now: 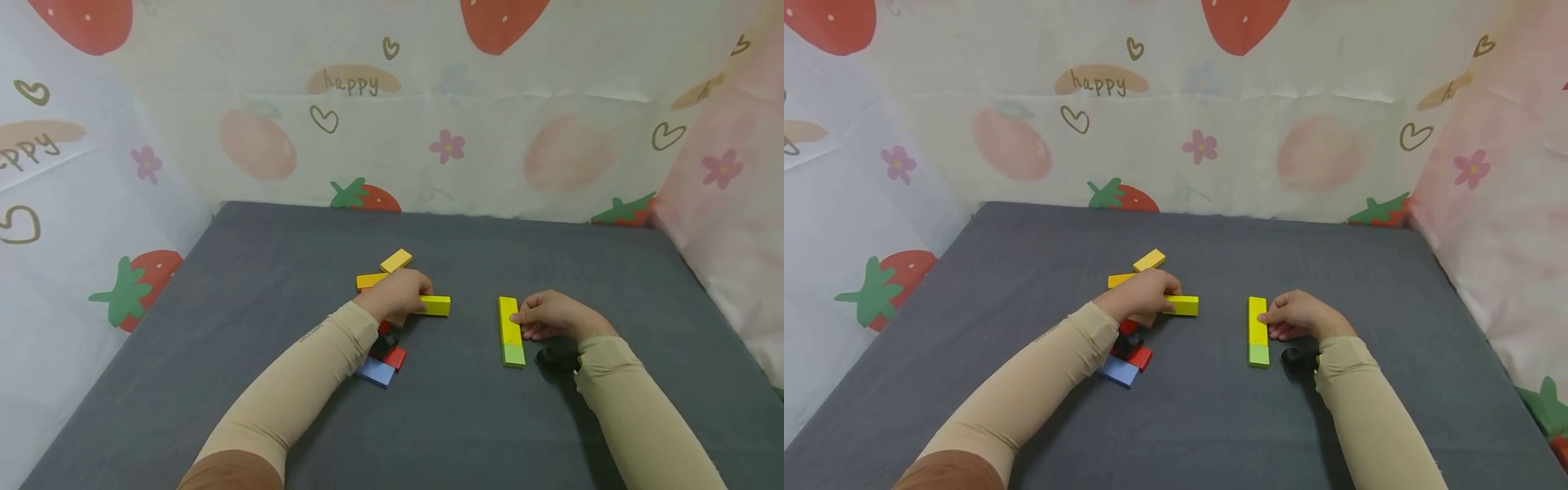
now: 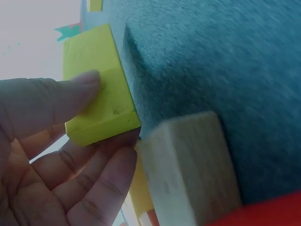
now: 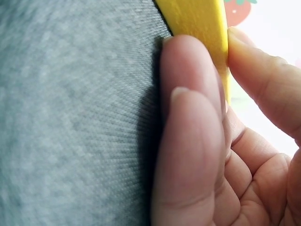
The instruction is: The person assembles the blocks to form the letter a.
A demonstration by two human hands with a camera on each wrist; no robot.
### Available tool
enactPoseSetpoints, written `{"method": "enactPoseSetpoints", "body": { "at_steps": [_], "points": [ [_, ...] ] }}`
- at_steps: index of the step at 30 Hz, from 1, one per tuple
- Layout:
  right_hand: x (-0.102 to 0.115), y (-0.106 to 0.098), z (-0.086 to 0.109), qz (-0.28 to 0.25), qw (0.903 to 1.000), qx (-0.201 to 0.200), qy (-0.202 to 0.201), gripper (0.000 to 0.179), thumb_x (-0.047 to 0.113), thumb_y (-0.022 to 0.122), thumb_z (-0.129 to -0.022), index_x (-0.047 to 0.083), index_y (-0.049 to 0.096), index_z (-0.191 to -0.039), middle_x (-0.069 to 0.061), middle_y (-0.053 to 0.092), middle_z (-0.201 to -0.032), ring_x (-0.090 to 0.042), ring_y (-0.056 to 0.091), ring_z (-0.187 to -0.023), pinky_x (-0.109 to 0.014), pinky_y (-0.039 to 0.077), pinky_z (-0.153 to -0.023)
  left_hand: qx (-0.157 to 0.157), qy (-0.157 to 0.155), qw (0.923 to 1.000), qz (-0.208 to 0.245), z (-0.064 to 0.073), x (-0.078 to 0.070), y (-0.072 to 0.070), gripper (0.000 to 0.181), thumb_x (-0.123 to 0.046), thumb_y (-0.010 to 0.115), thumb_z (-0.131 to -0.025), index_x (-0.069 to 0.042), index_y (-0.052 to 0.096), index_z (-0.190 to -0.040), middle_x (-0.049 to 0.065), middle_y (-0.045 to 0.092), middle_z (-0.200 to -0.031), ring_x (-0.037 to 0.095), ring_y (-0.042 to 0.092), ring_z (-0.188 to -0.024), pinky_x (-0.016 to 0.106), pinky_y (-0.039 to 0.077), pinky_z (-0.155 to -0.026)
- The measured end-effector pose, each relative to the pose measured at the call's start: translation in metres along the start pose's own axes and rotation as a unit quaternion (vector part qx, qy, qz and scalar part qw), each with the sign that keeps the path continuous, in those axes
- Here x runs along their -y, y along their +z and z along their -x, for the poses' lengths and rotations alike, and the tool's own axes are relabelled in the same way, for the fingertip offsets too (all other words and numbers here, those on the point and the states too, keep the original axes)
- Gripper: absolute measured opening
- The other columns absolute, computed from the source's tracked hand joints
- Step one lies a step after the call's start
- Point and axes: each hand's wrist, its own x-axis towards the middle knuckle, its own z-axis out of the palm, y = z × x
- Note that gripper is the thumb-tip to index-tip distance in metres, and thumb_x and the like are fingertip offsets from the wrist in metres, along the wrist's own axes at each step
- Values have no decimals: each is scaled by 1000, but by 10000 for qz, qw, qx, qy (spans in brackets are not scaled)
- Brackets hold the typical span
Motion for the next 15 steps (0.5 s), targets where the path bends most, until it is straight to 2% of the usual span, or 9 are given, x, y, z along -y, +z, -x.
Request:
{"method": "enactPoseSetpoints", "body": {
  "at_steps": [4,9,15],
  "points": [
    [-1,1,0,-57,10000,72,-34,22,26,63,-95,10,62,-80,3,62,-71,-9,61,-65,-24,53,-66,-129,148,9998,-25,-4,-4,1,6,-13,67,-91,-10,65,-86,1,61,-84,15,52,-79,26,45,-77],
    [-2,1,0,-130,9999,85,-33,22,26,63,-95,11,62,-79,3,62,-70,-9,60,-65,-25,53,-66,-265,193,9995,14,-12,-13,0,8,-15,66,-92,-11,69,-98,1,66,-95,15,55,-83,27,48,-80],
    [-2,0,1,-133,9999,26,-23,21,25,64,-95,10,62,-80,2,62,-70,-10,61,-65,-25,53,-66,-182,331,9993,68,-28,-29,-4,11,-17,66,-93,-11,69,-102,2,67,-99,15,55,-84,27,48,-82]
  ]
}}
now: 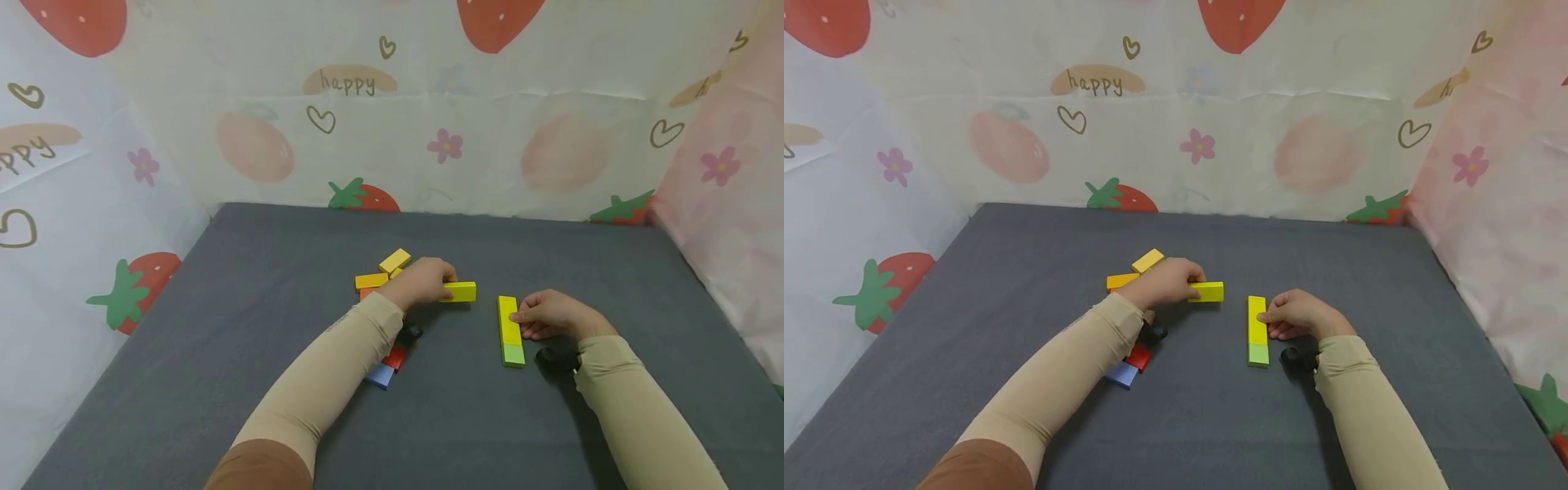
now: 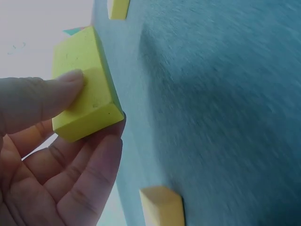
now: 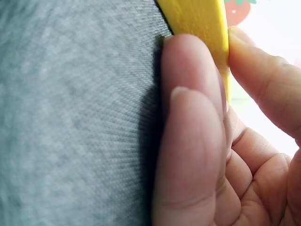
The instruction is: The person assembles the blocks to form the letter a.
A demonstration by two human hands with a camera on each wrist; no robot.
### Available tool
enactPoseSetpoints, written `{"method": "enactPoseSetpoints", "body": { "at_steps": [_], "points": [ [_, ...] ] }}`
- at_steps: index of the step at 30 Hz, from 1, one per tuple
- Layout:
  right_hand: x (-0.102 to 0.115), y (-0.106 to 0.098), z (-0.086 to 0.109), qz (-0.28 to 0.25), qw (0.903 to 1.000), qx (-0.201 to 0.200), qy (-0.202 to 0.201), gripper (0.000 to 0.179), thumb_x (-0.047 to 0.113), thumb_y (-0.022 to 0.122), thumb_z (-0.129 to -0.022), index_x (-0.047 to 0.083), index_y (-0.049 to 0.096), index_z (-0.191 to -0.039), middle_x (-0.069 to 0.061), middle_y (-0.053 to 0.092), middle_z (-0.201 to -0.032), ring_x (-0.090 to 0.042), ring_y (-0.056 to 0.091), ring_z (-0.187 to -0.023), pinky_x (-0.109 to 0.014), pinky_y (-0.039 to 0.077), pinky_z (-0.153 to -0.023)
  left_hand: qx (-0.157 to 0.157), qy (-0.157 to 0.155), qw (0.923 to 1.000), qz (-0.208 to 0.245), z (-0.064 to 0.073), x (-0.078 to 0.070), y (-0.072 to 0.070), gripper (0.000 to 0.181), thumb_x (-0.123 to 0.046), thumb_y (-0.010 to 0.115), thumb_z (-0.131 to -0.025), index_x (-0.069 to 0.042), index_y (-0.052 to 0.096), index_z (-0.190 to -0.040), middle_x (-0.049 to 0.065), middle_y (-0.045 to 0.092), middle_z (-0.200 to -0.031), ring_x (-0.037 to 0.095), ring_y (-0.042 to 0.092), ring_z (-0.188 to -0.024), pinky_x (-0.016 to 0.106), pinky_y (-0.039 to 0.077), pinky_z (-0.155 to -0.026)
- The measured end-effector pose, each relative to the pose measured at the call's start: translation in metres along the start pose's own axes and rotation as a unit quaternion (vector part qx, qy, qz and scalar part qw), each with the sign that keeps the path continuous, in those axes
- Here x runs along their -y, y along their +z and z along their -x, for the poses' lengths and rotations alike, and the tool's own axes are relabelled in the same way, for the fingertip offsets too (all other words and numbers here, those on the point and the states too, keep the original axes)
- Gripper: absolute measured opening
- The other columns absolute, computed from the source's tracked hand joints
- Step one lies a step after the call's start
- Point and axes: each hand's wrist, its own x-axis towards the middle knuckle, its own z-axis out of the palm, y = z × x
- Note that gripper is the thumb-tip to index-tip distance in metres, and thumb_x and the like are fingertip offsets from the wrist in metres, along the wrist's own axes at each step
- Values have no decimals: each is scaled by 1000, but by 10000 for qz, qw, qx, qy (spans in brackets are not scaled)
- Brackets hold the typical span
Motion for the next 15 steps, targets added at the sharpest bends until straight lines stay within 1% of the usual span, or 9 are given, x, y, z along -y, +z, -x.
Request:
{"method": "enactPoseSetpoints", "body": {
  "at_steps": [3,6,12,15],
  "points": [
    [0,-1,-1,-18,10000,-41,33,21,25,64,-94,11,61,-79,2,62,-70,-10,61,-65,-25,53,-66,70,69,10000,-8,-9,-5,1,12,-17,65,-93,-11,69,-103,2,66,-99,14,55,-83,26,47,-80],
    [1,-1,-1,-37,9999,-76,81,21,25,64,-94,11,61,-79,3,62,-70,-9,61,-65,-25,53,-65,170,42,9998,95,-16,-10,4,15,-17,65,-94,-11,70,-107,2,67,-104,14,56,-86,26,48,-81],
    [2,1,-1,5,9998,-139,103,20,25,64,-95,11,62,-80,3,62,-70,-8,61,-64,-24,53,-65,405,-108,9986,322,-28,-15,10,21,-19,65,-94,-12,69,-113,2,67,-114,15,60,-96,28,50,-85],
    [1,1,-1,-10,9999,-143,83,21,26,64,-94,10,62,-80,3,62,-69,-8,61,-64,-24,53,-65,479,-101,9982,340,-32,-15,13,24,-19,64,-95,-13,68,-117,3,67,-119,17,62,-103,29,51,-86]
  ]
}}
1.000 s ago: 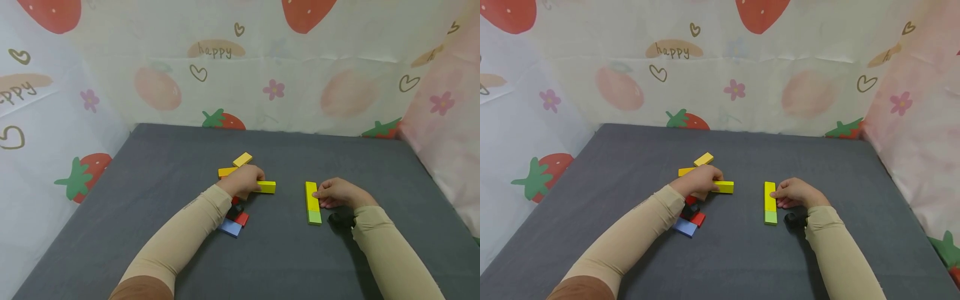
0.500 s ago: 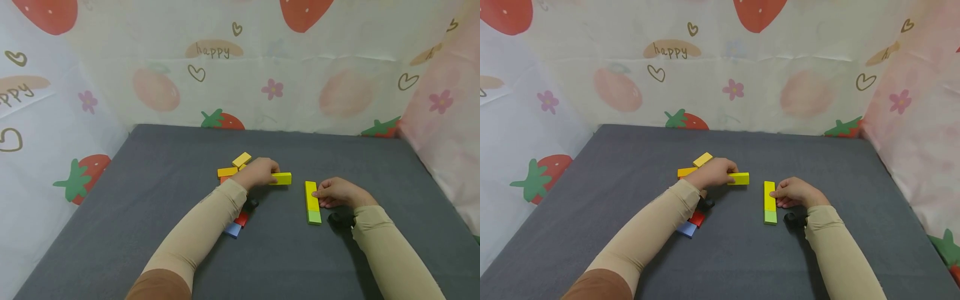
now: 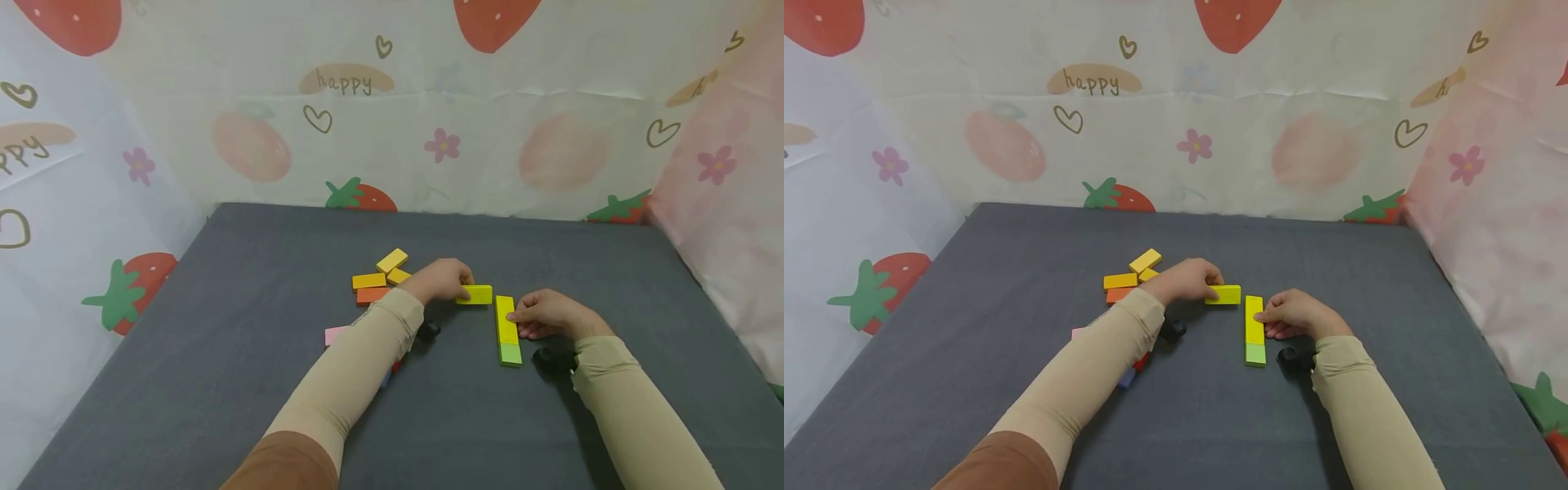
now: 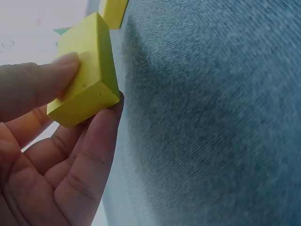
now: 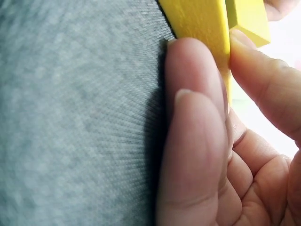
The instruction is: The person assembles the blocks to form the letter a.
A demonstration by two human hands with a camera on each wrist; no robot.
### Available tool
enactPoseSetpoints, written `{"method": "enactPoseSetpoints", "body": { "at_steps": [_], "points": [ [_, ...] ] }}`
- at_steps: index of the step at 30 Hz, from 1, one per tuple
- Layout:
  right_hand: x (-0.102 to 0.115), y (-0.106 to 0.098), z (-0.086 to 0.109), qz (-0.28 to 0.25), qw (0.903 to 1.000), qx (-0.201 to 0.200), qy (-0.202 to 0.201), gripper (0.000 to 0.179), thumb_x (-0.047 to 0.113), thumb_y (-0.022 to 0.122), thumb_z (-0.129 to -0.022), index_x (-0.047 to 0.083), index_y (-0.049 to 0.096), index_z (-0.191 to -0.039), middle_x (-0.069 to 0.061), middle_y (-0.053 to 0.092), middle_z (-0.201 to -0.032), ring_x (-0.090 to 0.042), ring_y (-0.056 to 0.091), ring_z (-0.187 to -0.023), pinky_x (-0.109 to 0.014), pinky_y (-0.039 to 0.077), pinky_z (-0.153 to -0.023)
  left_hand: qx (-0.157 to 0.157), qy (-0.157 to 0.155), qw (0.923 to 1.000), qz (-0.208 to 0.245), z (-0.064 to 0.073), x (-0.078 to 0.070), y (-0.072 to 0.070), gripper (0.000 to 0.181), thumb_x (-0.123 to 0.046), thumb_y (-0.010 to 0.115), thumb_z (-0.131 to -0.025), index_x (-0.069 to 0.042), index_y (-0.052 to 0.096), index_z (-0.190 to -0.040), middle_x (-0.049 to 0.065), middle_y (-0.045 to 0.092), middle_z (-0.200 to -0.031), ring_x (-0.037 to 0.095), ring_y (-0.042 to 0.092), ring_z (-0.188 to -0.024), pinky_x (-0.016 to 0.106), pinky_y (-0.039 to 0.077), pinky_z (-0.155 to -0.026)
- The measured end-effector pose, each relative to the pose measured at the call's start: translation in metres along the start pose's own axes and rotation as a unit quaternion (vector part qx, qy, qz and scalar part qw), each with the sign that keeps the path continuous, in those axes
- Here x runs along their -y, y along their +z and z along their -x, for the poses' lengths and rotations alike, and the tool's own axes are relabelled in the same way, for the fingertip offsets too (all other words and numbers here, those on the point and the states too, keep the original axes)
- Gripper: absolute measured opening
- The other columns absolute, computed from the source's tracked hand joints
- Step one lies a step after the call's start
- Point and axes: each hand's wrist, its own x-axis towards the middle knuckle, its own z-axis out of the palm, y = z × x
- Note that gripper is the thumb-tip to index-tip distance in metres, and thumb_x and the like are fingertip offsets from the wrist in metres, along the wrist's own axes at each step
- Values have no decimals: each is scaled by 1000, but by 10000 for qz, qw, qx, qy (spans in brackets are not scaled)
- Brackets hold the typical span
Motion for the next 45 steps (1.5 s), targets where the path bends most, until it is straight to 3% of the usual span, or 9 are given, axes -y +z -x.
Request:
{"method": "enactPoseSetpoints", "body": {
  "at_steps": [10,25,36,45],
  "points": [
    [-1,-1,-1,15,10000,-15,-3,21,26,65,-94,10,63,-81,3,63,-68,-8,61,-63,-24,53,-64,32,-7,10000,-44,-4,1,6,28,-19,61,-97,-12,67,-123,5,66,-124,20,62,-111,30,51,-89],
    [-1,-1,0,86,10000,-8,8,22,26,64,-94,10,62,-80,4,63,-68,-8,61,-64,-24,53,-65,-298,-280,9992,30,-9,-2,12,26,-14,58,-97,-12,67,-121,5,67,-120,18,62,-99,30,51,-85],
    [0,0,1,52,9999,81,-91,22,27,64,-94,10,62,-80,4,62,-68,-8,60,-63,-24,53,-64,-481,-333,9983,22,-11,-6,17,25,-18,69,-91,-11,69,-115,4,69,-111,14,59,-84,26,49,-76],
    [-1,-1,-1,49,10000,11,-16,22,26,65,-94,10,62,-80,3,62,-68,-8,61,-64,-24,53,-65,-427,-358,9984,-45,-8,-9,17,27,-17,68,-91,-11,67,-118,5,67,-116,15,59,-89,27,50,-80]
  ]
}}
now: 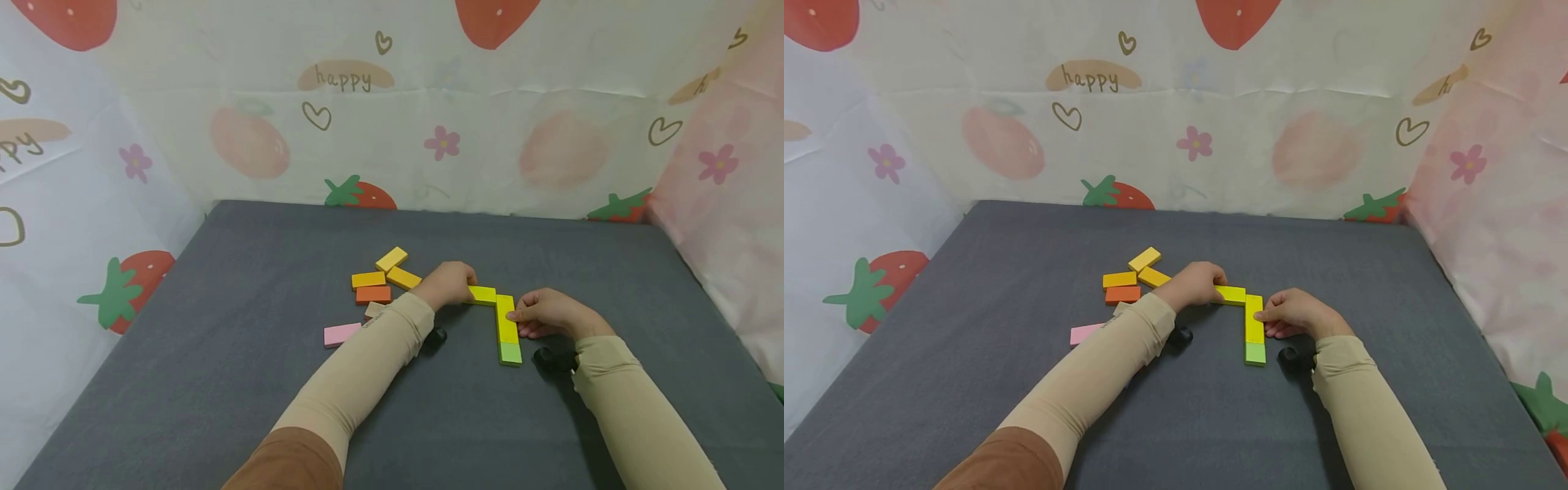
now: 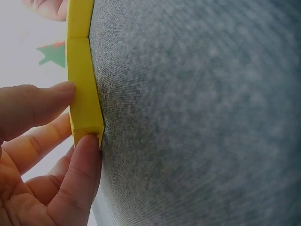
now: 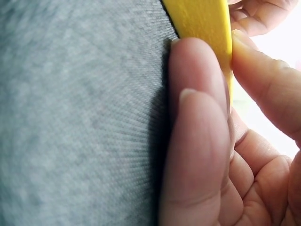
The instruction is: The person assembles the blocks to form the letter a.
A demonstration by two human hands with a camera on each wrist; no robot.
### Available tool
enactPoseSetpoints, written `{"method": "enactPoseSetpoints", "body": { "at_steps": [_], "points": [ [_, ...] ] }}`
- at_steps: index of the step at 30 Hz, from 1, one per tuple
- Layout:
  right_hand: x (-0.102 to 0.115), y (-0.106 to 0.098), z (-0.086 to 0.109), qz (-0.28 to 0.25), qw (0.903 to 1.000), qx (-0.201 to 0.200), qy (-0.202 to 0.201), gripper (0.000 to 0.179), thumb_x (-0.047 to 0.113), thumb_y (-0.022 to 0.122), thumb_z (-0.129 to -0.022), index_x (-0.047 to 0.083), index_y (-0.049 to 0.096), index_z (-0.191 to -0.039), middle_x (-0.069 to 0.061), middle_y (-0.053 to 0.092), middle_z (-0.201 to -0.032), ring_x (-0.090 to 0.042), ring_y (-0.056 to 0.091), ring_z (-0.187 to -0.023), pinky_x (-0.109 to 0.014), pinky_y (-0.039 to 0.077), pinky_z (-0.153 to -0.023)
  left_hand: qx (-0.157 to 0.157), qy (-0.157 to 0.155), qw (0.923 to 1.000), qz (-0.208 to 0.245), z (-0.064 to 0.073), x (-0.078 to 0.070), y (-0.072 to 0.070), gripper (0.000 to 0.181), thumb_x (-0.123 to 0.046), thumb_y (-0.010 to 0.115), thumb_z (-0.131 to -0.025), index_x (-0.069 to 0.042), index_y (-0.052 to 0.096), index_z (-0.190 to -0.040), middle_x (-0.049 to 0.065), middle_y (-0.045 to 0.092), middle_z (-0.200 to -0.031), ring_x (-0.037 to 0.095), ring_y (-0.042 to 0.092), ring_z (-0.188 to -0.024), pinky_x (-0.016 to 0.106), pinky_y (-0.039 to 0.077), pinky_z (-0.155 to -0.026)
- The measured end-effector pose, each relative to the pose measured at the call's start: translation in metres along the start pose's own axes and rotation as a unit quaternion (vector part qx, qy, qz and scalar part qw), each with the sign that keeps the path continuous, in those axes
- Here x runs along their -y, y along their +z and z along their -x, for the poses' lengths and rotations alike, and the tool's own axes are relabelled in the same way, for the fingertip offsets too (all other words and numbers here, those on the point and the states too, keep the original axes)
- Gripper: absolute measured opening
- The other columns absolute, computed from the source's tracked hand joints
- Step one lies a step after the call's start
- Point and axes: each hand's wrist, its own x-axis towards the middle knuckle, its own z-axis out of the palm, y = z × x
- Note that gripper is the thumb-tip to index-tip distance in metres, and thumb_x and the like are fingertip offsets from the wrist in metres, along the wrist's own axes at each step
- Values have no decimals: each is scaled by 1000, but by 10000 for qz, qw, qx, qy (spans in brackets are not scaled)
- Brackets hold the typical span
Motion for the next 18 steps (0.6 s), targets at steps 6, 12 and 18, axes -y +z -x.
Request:
{"method": "enactPoseSetpoints", "body": {
  "at_steps": [6,12,18],
  "points": [
    [0,0,-2,2,10000,-14,60,21,27,65,-94,10,62,-81,4,63,-68,-8,61,-64,-24,53,-65,-35,-65,10000,-18,1,-1,1,28,-18,67,-92,-11,66,-119,4,67,-117,15,60,-89,26,50,-80],
    [0,0,-1,-39,10000,-19,44,21,27,65,-94,10,63,-81,4,63,-68,-8,61,-63,-24,53,-64,-65,-52,10000,-39,1,0,1,27,-18,67,-92,-11,67,-118,4,67,-115,14,59,-87,26,50,-79],
    [-1,0,-2,-4,10000,-3,30,22,27,65,-94,10,61,-80,4,62,-68,-8,60,-63,-24,53,-64,-39,5,9999,137,4,4,-4,32,-18,67,-92,-11,66,-122,5,66,-122,18,62,-101,29,51,-85]
  ]
}}
